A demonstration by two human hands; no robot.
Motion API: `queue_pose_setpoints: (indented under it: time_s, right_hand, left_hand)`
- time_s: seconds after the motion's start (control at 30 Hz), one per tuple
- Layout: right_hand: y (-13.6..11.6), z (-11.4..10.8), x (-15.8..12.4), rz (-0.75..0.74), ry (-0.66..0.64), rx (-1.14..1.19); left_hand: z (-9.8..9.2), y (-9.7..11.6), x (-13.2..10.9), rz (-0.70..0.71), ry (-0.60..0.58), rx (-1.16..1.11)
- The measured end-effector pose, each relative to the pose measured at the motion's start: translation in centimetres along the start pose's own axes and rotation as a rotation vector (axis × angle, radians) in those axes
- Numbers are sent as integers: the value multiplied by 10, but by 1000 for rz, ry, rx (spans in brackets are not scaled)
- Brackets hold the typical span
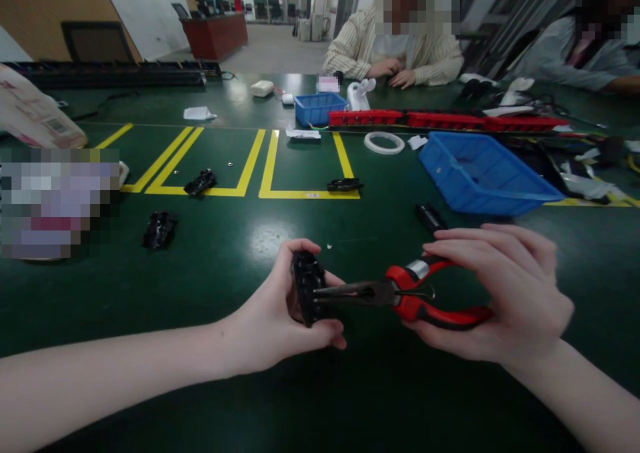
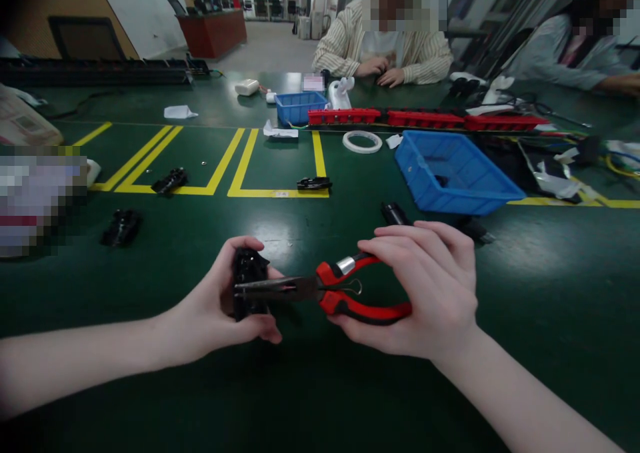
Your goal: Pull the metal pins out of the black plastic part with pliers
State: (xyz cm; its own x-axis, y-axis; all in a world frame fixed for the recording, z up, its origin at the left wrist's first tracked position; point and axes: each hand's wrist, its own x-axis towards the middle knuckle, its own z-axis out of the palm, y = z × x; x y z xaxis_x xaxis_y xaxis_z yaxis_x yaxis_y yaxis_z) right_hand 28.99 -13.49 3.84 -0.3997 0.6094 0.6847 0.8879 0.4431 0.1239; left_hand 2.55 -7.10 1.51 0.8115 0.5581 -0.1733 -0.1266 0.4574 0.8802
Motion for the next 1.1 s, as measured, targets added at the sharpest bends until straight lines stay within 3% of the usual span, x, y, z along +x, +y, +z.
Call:
queue_pose_setpoints:
  time_s: [0.17, 0.6, 0.8, 0.97, 1.1]
  right_hand:
    - [-5, 5, -2, 23, -24, -5]
    - [-8, 14, -5, 52, -102, 5]
    - [-6, 16, -7, 29, -113, 4]
    - [-7, 17, -7, 44, -139, 24]
    - [-8, 20, -6, 39, -188, 62]
  left_hand:
    - [5, -7, -5, 111, 126, 196]
    - [-2, -12, -5, 278, 47, 427]
    - [-3, -10, -6, 206, 70, 405]
    - [-4, -4, -4, 121, -2, 362]
    - [-5, -2, -2, 87, 11, 342]
